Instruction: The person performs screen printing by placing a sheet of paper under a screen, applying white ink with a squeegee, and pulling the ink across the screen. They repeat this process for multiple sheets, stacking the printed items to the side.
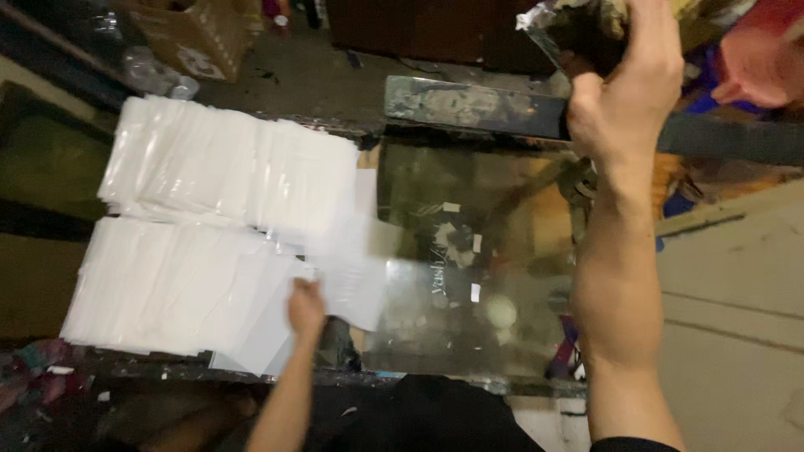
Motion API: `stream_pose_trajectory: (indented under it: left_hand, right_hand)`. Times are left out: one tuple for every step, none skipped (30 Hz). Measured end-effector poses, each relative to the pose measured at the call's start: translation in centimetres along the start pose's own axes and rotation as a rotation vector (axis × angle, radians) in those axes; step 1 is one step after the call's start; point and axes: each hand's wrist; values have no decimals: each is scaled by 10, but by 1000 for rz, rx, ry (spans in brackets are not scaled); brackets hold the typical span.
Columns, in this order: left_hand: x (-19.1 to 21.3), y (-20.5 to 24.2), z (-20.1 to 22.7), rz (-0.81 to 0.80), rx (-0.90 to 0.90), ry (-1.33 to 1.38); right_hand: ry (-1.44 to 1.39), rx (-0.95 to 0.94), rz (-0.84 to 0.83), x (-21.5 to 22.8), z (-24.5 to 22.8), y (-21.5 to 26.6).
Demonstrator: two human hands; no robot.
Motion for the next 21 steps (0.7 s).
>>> stream_pose_trajectory:
  left_hand:
    - [19,-32,-25,33,58,15]
    - [53,-47,-31,42,67,18]
    - [86,-62,-36,84,106,45]
    - [119,-77,-41,127,145,73]
    - [137,-80,-40,130,145,71]
    - [155,-83,-39,284,73,-45]
    - [171,-87,-34,436,-7,-158]
    - [161,-86,-19,438,-12,-157]
    - [149,-83,-5,492,-155,-94]
    - [138,-79,8,545,-298,-28]
    - [99,-78,19,539,-308,-30]
    - [60,-76,30,399,-416,-81]
    - [20,-75,42,258,-526,-130]
    - [-3,-44,57,251,-538,-131]
    - [-28,-11,70,166,-728,-367]
    - [-52,22,83,79,-913,-603]
    - [-64,54,77,62,-935,-598]
    - [-74,85,71,-75,-975,-573]
    - [-88,114,76,-205,-1022,-538]
    - [-92,138,78,-216,-1053,-524]
    - [-93,164,72,-325,-1053,-573]
  right_hand:
    - [-26,1,3,2,-1,-2]
    - [-38,5,8,0,0,-4]
    - [-26,-3,-8,0,0,-4]
    - [-15,-12,-24,0,1,-5]
    - [-18,-14,-21,-1,0,-5]
    - [-2,-34,-34,-1,-1,-4]
    - [19,-54,-45,0,-1,-5]
    - [23,-56,-41,-2,-1,-6]
    - [26,-67,-31,-1,-2,-6]
    - [28,-77,-20,-1,-3,-6]
    - [37,-84,-22,-3,0,-4]
    - [44,-90,-20,-4,2,-3]
    - [56,-97,-18,-5,4,-1]
    - [68,-104,-19,-9,9,2]
    - [78,-105,-24,-12,14,7]
    - [87,-106,-29,-15,20,11]
    - [111,-113,-40,-15,16,13]
    - [72,-123,-42,-16,12,14]
    - [44,-124,-37,-16,14,11]
    - [77,-122,-42,-10,9,4]
    - [40,-147,-31,-6,1,-1]
Point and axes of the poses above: each hand's wrist, its own y-axis away from the middle knuckle, its own x-axis out of the back of the hand, z = x × y, and after that the axes turned 15 degrees about x, right-handed
